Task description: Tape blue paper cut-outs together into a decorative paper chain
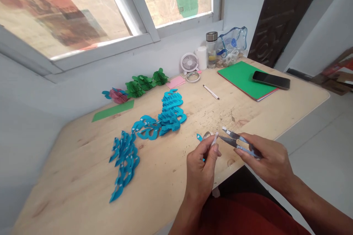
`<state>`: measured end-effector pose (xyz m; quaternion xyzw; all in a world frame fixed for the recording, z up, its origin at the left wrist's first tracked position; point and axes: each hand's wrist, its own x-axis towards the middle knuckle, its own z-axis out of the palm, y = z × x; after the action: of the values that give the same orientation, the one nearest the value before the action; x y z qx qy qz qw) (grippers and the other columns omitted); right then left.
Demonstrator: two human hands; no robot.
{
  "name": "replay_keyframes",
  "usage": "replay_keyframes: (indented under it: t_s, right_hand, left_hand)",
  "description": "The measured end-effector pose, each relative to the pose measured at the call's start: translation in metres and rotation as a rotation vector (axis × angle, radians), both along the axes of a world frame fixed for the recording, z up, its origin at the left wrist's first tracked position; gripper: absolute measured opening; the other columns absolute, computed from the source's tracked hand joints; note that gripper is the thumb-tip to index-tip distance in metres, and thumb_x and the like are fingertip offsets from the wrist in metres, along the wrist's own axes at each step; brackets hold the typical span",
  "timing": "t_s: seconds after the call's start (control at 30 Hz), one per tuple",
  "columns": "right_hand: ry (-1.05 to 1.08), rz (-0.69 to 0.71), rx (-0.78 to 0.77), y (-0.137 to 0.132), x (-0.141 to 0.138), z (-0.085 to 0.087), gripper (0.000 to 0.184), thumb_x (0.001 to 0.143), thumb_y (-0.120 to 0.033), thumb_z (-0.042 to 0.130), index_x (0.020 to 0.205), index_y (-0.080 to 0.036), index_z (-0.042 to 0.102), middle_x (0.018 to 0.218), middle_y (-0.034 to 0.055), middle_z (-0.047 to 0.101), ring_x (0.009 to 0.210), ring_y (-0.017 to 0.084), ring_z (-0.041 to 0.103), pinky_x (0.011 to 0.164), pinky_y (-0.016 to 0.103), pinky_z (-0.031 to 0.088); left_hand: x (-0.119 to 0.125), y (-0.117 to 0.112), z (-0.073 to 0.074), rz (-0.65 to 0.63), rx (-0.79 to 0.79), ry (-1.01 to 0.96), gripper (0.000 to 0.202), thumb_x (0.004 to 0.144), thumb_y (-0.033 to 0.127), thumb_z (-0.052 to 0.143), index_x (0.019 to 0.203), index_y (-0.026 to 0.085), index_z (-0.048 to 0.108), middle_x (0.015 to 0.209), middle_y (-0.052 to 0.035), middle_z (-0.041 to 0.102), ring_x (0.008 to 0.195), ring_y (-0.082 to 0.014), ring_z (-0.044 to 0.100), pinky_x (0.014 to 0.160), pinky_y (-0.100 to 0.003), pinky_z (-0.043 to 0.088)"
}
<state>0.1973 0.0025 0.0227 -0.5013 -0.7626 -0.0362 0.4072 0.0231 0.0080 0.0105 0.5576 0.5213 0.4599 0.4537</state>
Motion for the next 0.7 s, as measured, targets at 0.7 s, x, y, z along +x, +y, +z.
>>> replay_keyframes:
  t_s: [0.7]
  right_hand:
    - [-0.04, -0.157, 0.038, 0.011, 0.065, -0.026, 0.019, 0.089, -0.03, 0.057, 0.096, -0.014, 0.065, 0.054, -0.0026, 0.055, 0.044, 0.01, 0.048, 0.048, 0.024, 0.036]
  left_hand:
    - [0.1, 0.109, -0.036, -0.341, 0.271, 0.78, 0.062, 0.085, 0.022, 0.052, 0.145, 0.018, 0.035, 0.066, -0.0027, 0.065, 0.063, -0.0211, 0.06, 0.063, -0.029, 0.043]
